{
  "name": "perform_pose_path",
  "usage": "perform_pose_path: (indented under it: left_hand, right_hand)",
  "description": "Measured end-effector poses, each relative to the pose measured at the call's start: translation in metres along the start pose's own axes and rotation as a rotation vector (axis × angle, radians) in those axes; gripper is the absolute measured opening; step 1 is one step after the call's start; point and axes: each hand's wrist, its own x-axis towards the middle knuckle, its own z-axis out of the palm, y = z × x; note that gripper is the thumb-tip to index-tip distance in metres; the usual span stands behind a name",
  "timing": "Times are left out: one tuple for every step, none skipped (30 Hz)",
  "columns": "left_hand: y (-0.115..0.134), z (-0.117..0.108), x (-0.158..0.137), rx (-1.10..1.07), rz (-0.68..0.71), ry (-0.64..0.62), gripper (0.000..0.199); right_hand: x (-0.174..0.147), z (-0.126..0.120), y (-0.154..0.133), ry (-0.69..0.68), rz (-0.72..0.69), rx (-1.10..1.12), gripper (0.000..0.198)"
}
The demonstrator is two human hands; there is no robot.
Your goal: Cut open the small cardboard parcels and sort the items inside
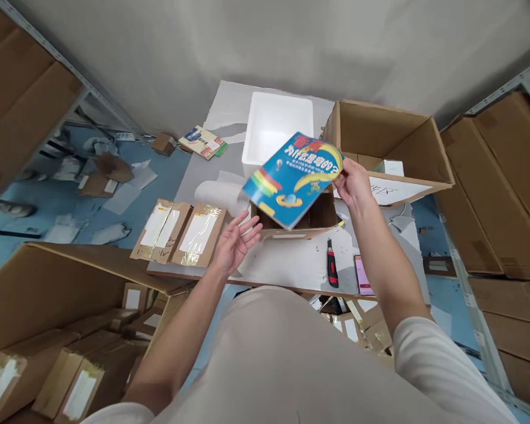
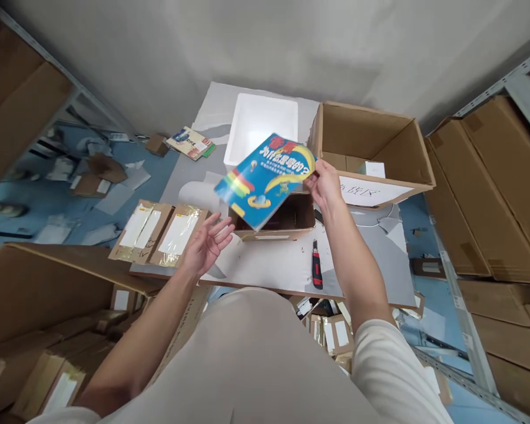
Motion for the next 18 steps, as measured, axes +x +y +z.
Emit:
perform_pose_path:
  left_hand:
    - [0.000,0.001,-0.001,0.013,0.035,0.016,0.061]
    - [-0.001,0.000,-0.003,0.027,0.066,0.042,0.059]
    - [-0.003,-0.002,-0.006,0.039,0.091,0.075,0.057]
    - [-0.006,-0.005,-0.009,0.052,0.111,0.112,0.055]
    - [-0.009,-0.009,-0.013,0.070,0.126,0.152,0.054]
    - [-0.012,-0.013,-0.016,0.093,0.140,0.192,0.053]
    - [-0.015,-0.018,-0.019,0.121,0.153,0.231,0.052]
    - [-0.018,-0.023,-0.022,0.152,0.165,0.266,0.052]
    - [-0.020,-0.027,-0.024,0.182,0.178,0.298,0.051]
    - [-0.023,-0.031,-0.026,0.210,0.189,0.324,0.051]
    - [-0.025,-0.034,-0.026,0.238,0.195,0.344,0.052]
    - [-0.027,-0.037,-0.026,0.268,0.196,0.356,0.053]
    - [-0.030,-0.040,-0.025,0.302,0.188,0.357,0.055]
    - [-0.032,-0.043,-0.022,0.341,0.172,0.348,0.058]
    - [-0.036,-0.046,-0.019,0.383,0.149,0.330,0.063]
    - [-0.040,-0.049,-0.015,0.429,0.120,0.308,0.068]
    - [-0.045,-0.052,-0.009,0.483,0.087,0.282,0.072]
    - [-0.051,-0.055,-0.002,0.546,0.051,0.255,0.077]
  right_hand:
    - [0.015,0.004,0.004,0.025,0.000,0.045,0.025]
    - [0.029,0.008,0.008,0.046,0.019,0.093,0.023]
    - [0.041,0.013,0.014,0.057,0.060,0.134,0.020]
    - [0.051,0.018,0.019,0.055,0.120,0.161,0.019]
    - [0.059,0.023,0.024,0.038,0.190,0.171,0.018]
    - [0.063,0.026,0.028,0.005,0.253,0.167,0.018]
    - [0.065,0.028,0.031,-0.038,0.300,0.156,0.019]
    - [0.065,0.028,0.032,-0.082,0.324,0.142,0.019]
    - [0.063,0.026,0.032,-0.122,0.322,0.130,0.018]
    - [0.059,0.020,0.031,-0.153,0.300,0.119,0.016]
    - [0.055,0.012,0.029,-0.174,0.266,0.109,0.014]
    - [0.049,0.001,0.027,-0.184,0.227,0.096,0.013]
    - [0.041,-0.013,0.026,-0.184,0.186,0.080,0.014]
    - [0.033,-0.029,0.027,-0.166,0.143,0.062,0.015]
    - [0.024,-0.046,0.031,-0.124,0.099,0.040,0.019]
    - [0.013,-0.062,0.038,-0.051,0.054,0.014,0.023]
    - [0.001,-0.078,0.050,0.051,0.010,-0.017,0.027]
    - [-0.013,-0.091,0.065,0.164,-0.032,-0.057,0.032]
